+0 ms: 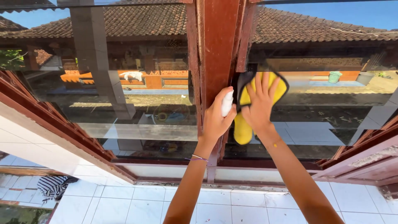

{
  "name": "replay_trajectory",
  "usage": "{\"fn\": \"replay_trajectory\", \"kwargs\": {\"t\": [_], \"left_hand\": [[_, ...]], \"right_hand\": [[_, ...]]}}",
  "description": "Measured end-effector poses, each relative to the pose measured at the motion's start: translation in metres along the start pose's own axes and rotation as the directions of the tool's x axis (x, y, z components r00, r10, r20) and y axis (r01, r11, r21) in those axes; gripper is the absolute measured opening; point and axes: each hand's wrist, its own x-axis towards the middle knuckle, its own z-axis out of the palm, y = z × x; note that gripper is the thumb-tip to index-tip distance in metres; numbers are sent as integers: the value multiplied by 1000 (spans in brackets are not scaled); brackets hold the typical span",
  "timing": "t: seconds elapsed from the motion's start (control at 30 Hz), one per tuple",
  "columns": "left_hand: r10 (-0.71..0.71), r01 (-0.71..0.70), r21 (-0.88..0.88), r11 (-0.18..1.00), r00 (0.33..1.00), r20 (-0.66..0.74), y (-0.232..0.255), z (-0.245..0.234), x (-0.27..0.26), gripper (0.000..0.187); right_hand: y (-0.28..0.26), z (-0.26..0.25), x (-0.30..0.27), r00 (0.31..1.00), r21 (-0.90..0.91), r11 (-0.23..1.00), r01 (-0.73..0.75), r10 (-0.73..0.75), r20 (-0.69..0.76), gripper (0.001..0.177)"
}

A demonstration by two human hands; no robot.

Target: Clean the glass panes of a window using a spray and a cloth.

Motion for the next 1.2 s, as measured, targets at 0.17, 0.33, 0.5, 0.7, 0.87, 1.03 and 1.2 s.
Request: {"fn": "replay_trajectory", "kwargs": {"t": [0.17, 0.33, 0.5, 0.7, 0.87, 1.03, 1.2], "left_hand": [[49, -49, -7, 999, 999, -12, -2, 0, 0, 56], [75, -76, -10, 997, 997, -27, 0, 1, -1, 54], [-2, 3, 33, 999, 1000, -31, 1, 3, -1, 53], [26, -26, -46, 999, 1000, 0, 2, -1, 1, 59], [-2, 2, 0, 1000, 1000, -15, 1, 2, -1, 51], [21, -21, 4, 1000, 999, -28, 0, 3, 0, 53], [22, -24, -62, 998, 1000, -18, -1, 1, 0, 58]], "right_hand": [[-15, 0, 6, 998, 102, 995, -5, 11, -58, 56], [-6, -3, -21, 999, 69, 997, 46, -47, 15, 49], [-7, -4, 20, 997, 39, 998, -51, 49, 57, 55], [-16, 5, -11, 998, 50, 997, 51, -53, 34, 61], [-4, 0, -45, 973, -149, 983, 103, -68, 220, 62], [3, 1, -3, 986, -205, 979, -5, 39, 163, 66], [-21, 16, -12, 1000, 21, 1000, 2, -3, 17, 64]]}}
